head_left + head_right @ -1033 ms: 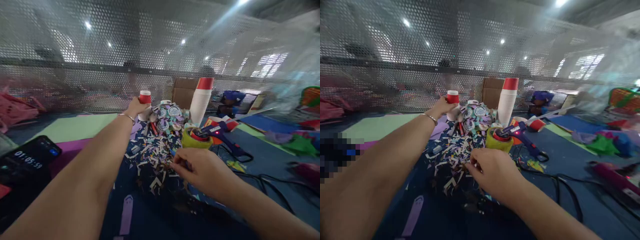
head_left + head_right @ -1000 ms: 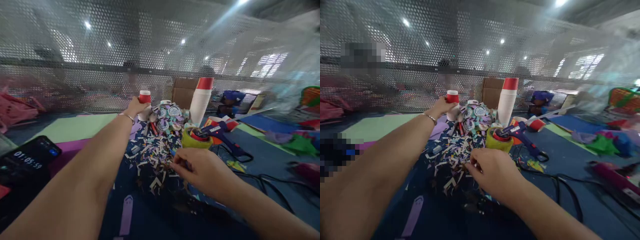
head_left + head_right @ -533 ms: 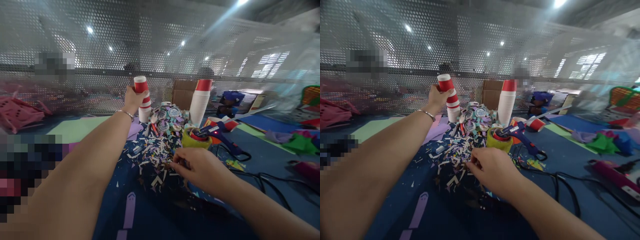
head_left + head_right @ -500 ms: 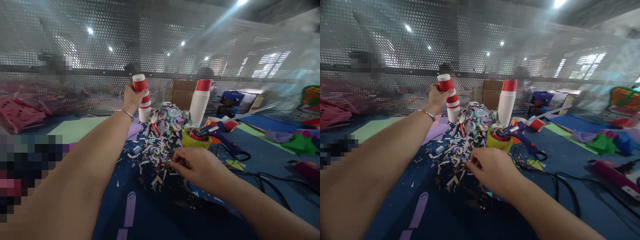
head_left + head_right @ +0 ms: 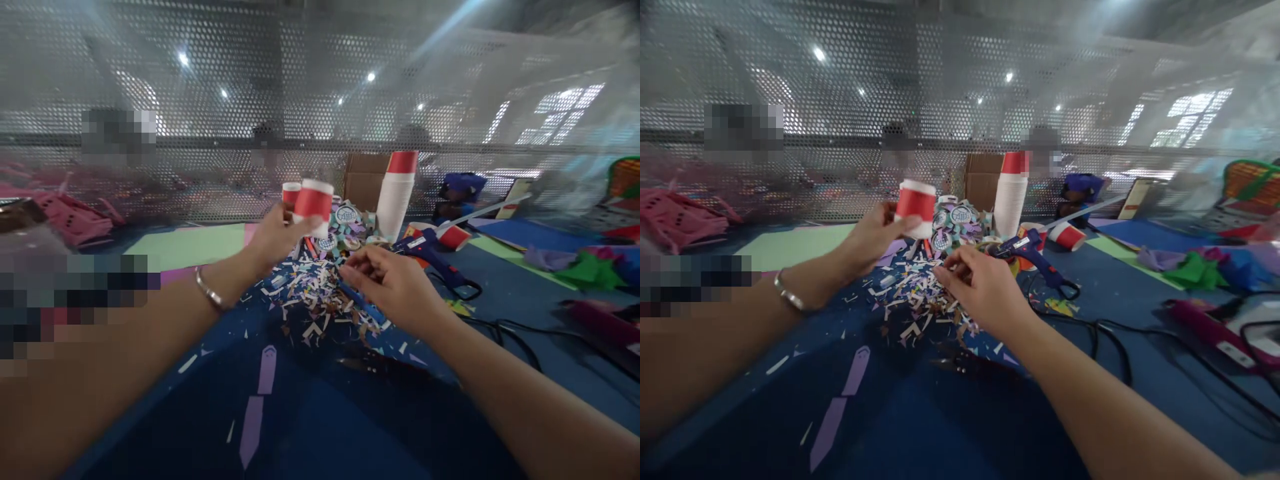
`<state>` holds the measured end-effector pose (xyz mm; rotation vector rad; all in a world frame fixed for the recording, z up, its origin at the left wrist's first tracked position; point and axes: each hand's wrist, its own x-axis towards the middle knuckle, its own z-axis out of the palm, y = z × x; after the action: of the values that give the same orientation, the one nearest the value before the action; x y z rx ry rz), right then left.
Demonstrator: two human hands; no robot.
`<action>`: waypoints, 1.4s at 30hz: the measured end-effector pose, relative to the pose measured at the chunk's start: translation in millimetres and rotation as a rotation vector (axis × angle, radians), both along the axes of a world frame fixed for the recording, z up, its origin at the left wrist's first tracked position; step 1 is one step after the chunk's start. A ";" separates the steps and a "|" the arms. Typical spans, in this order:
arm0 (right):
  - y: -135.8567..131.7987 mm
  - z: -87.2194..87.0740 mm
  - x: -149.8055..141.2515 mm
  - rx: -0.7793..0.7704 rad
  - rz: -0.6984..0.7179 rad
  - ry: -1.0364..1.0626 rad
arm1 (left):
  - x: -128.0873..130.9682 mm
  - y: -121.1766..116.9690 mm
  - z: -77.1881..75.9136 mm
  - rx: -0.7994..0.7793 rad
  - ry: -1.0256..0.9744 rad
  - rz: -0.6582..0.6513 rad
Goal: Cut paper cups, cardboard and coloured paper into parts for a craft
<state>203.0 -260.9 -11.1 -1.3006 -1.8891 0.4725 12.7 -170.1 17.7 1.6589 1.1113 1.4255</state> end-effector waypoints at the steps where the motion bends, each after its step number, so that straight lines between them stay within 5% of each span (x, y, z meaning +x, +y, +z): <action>1: 0.1 -0.3 0.7 0.018 -0.004 0.059 | -2.5 -17.3 -5.2 -0.005 0.059 -0.036; 6: -4.4 -1.8 -2.5 0.039 0.082 0.222 | -18.4 -86.7 -13.8 0.000 0.487 -0.224; 12: -20.8 3.5 -16.7 -0.079 0.277 0.284 | -38.0 -119.3 -12.2 0.093 0.614 -0.190; 20: -24.1 4.9 -21.4 -0.204 0.365 0.345 | -57.5 -121.5 -23.7 0.014 0.392 -0.285; 30: -19.1 -1.8 -24.1 -0.259 0.391 0.397 | -63.5 -123.1 -29.7 0.008 0.390 -0.329; 38: -11.6 0.6 -10.2 -0.096 0.160 0.541 | -69.2 -115.8 -32.6 0.068 0.560 -0.206; 42: -9.6 2.7 -4.4 -0.036 0.074 0.480 | -78.5 -99.8 -36.4 -0.074 0.514 -0.108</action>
<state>198.7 -270.5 -8.5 -1.0277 -1.5325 0.7837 -65.8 -269.9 -18.7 2.0583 1.3022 0.8956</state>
